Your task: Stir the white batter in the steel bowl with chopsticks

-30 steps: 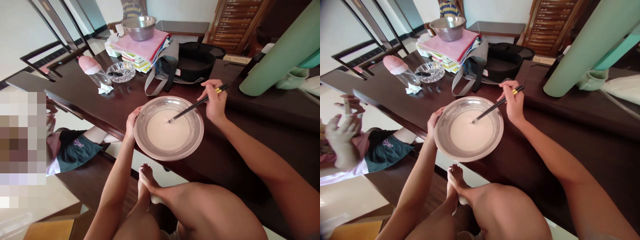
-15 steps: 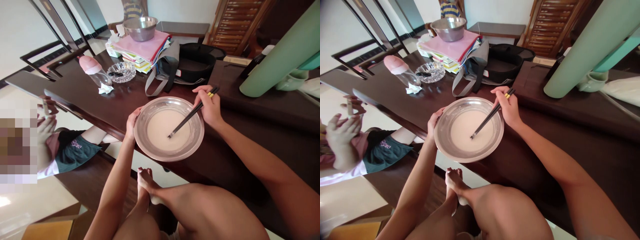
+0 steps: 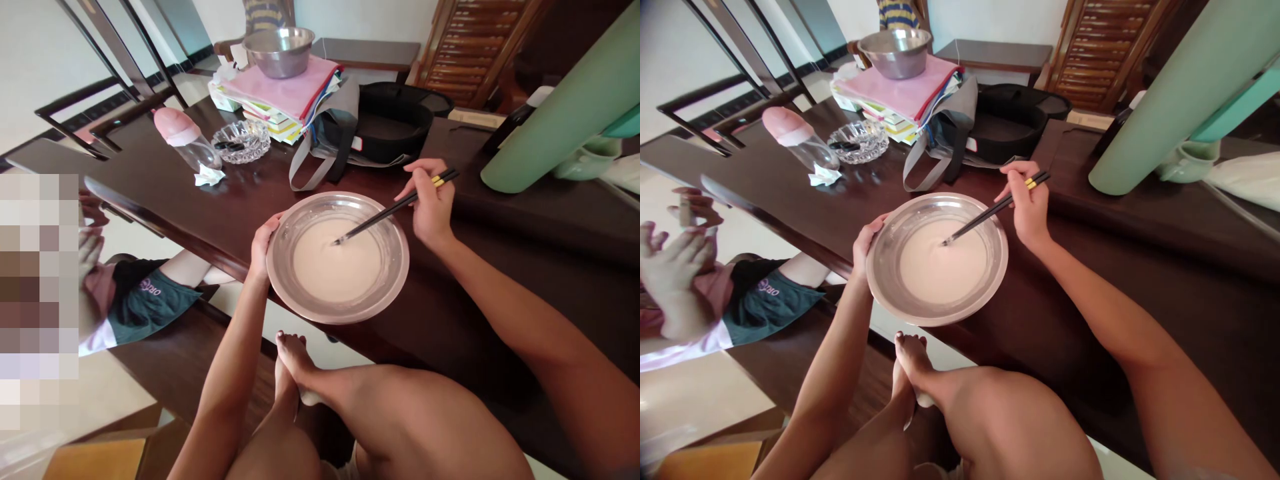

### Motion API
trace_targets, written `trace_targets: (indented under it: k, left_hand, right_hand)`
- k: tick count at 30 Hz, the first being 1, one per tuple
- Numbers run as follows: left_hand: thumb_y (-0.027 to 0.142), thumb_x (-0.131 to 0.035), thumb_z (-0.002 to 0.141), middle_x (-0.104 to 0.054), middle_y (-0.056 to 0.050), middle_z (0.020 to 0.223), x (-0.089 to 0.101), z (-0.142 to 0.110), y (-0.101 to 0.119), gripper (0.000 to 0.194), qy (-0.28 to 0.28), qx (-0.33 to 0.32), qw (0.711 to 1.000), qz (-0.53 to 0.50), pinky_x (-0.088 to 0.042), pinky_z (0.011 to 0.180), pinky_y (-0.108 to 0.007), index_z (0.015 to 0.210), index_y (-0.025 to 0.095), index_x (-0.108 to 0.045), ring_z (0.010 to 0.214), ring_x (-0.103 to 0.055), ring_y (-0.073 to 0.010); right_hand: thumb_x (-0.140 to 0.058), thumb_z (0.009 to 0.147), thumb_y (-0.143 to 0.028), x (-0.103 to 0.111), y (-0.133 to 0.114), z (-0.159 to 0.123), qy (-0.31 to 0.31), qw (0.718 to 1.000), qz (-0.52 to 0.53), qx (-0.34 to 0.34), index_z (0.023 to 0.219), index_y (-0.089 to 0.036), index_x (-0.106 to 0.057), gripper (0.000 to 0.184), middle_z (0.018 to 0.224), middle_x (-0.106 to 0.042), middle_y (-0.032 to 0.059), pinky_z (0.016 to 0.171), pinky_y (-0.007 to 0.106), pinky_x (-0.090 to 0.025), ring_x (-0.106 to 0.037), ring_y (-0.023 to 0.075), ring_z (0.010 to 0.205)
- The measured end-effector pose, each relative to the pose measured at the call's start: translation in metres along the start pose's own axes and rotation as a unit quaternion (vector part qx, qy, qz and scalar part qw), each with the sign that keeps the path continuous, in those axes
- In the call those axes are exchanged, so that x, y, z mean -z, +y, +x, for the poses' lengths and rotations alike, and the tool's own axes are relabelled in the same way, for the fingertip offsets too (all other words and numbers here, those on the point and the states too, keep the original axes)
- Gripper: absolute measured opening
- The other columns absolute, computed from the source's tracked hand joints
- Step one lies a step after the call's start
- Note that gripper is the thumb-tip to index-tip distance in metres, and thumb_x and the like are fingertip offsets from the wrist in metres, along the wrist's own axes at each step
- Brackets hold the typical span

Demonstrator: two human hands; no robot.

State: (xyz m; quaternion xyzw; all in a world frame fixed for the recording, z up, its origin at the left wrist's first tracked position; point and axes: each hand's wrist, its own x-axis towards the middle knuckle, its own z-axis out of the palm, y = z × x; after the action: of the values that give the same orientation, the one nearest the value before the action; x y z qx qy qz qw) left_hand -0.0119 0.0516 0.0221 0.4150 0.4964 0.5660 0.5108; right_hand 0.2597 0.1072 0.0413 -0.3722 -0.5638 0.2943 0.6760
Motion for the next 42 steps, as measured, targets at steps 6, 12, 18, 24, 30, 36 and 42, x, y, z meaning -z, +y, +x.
trace_targets:
  k: [6,12,18,24,30,36,42]
  left_hand:
    - [0.039,-0.047,0.081,-0.072,-0.005,0.099,0.0045,0.0034,-0.0042,0.034,-0.007,-0.01,1.0,0.022,-0.05,0.083,-0.034,0.1,0.02,-0.068,0.094,-0.065,-0.0233]
    - [0.038,-0.047,0.081,-0.072,-0.005,0.099,0.0015,0.0011,-0.002,0.034,0.002,-0.002,1.0,0.01,-0.05,0.082,-0.032,0.101,0.019,-0.067,0.093,-0.066,-0.0225]
    - [0.039,-0.047,0.081,-0.073,-0.005,0.099,-0.0008,-0.0008,0.0002,0.035,0.003,-0.007,1.0,0.01,-0.051,0.084,-0.034,0.101,0.018,-0.067,0.096,-0.066,-0.024]
    - [0.037,-0.047,0.082,-0.073,-0.005,0.097,-0.0003,-0.0004,-0.0008,0.033,0.001,-0.001,1.0,0.004,-0.05,0.084,-0.034,0.101,0.019,-0.067,0.094,-0.066,-0.0227]
    - [0.037,-0.046,0.082,-0.072,-0.004,0.098,0.0002,0.0005,-0.0017,0.033,0.003,0.0,1.0,-0.002,-0.05,0.085,-0.034,0.101,0.019,-0.067,0.094,-0.066,-0.0227]
    - [0.038,-0.048,0.081,-0.073,-0.005,0.098,-0.0008,-0.0002,-0.0004,0.034,0.005,-0.007,1.0,0.0,-0.05,0.086,-0.034,0.1,0.018,-0.068,0.096,-0.066,-0.0234]
    - [0.037,-0.047,0.082,-0.073,-0.004,0.096,-0.0013,0.0001,0.0003,0.032,0.005,0.009,1.0,-0.004,-0.051,0.084,-0.033,0.099,0.019,-0.068,0.095,-0.066,-0.0233]
  right_hand:
    - [-0.05,0.089,-0.05,-0.0005,0.001,-0.0015,-0.083,0.996,0.0,-0.024,0.09,-0.026,-0.061,0.026,0.05,-0.052,-0.0057,0.043,0.028,-0.035,-0.047,0.0111,0.041]
    - [-0.053,0.088,-0.048,0.0023,0.0024,0.002,-0.001,1.0,0.004,0.004,0.082,-0.024,-0.058,0.025,0.05,-0.047,-0.0059,0.04,0.026,-0.03,-0.045,0.0093,0.04]
    - [-0.052,0.087,-0.054,0.0001,0.0005,0.0007,-0.047,0.999,-0.008,-0.01,0.092,-0.026,-0.06,0.03,0.051,-0.052,-0.0051,0.043,0.027,-0.037,-0.05,0.011,0.043]
    - [-0.052,0.087,-0.053,0.0006,0.0021,0.0005,-0.049,0.999,0.008,-0.015,0.083,-0.025,-0.059,0.029,0.048,-0.048,-0.0058,0.04,0.027,-0.03,-0.045,0.0102,0.039]
    - [-0.051,0.087,-0.054,0.0007,-0.0005,0.0001,-0.026,1.0,-0.007,0.005,0.088,-0.026,-0.062,0.03,0.053,-0.051,-0.0048,0.045,0.027,-0.038,-0.052,0.0116,0.045]
    - [-0.05,0.088,-0.051,-0.0003,0.0005,-0.0005,-0.084,0.996,0.005,-0.009,0.091,-0.026,-0.064,0.028,0.05,-0.051,-0.0048,0.046,0.029,-0.039,-0.05,0.0113,0.042]
    - [-0.055,0.087,-0.047,0.0028,0.0015,0.0033,-0.012,1.0,0.016,0.015,0.078,-0.024,-0.061,0.026,0.05,-0.048,-0.0052,0.043,0.028,-0.034,-0.045,0.0097,0.04]
